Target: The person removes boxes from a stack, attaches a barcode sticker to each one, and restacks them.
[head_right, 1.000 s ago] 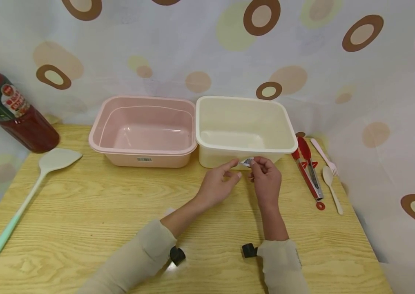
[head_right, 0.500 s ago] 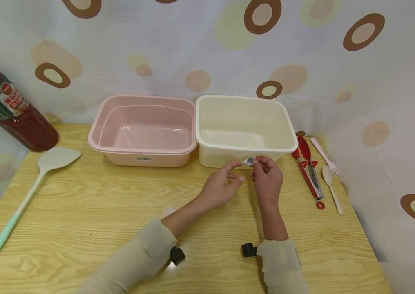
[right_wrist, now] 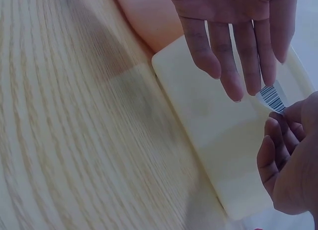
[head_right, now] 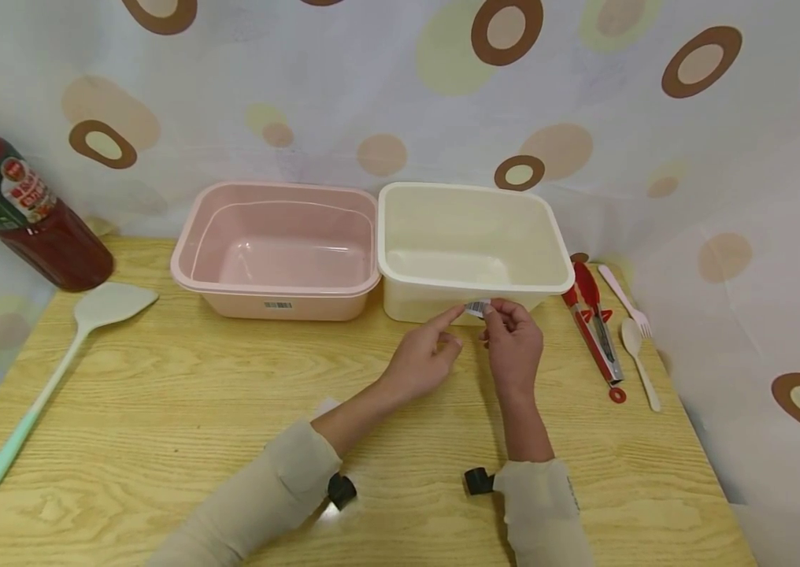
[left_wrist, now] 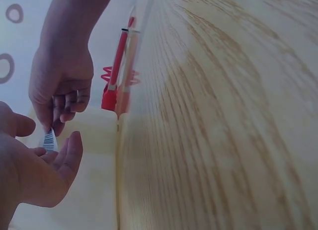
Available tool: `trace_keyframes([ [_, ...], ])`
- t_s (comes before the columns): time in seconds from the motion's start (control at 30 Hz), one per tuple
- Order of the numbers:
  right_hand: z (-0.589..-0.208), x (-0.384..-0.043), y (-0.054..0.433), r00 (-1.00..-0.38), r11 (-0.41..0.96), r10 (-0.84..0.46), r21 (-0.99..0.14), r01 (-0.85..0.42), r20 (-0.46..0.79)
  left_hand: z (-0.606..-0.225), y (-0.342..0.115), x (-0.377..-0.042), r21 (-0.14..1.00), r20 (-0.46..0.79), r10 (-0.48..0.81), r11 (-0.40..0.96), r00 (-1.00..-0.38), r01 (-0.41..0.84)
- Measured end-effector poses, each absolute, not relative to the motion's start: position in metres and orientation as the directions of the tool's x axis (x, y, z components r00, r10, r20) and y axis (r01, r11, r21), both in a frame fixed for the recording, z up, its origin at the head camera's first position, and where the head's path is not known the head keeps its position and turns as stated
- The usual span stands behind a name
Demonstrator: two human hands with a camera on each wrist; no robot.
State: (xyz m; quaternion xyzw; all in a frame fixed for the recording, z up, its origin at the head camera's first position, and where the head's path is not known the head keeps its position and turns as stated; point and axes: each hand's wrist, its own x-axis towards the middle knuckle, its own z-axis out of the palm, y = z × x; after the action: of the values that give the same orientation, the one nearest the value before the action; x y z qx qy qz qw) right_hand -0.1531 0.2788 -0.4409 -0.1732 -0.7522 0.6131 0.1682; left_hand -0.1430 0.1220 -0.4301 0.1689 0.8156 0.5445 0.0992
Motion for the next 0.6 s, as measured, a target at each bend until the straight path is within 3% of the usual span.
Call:
trace_keyframes([
  [0.6, -0.4456, -0.1541, 0.2781, -0.874, 0.282, 0.470, -0.959, 0.014, 0.125, -0.4314, 0.1250, -0.1462, 0.913, 0.026, 0.372, 0.368, -0.928, 0.173],
])
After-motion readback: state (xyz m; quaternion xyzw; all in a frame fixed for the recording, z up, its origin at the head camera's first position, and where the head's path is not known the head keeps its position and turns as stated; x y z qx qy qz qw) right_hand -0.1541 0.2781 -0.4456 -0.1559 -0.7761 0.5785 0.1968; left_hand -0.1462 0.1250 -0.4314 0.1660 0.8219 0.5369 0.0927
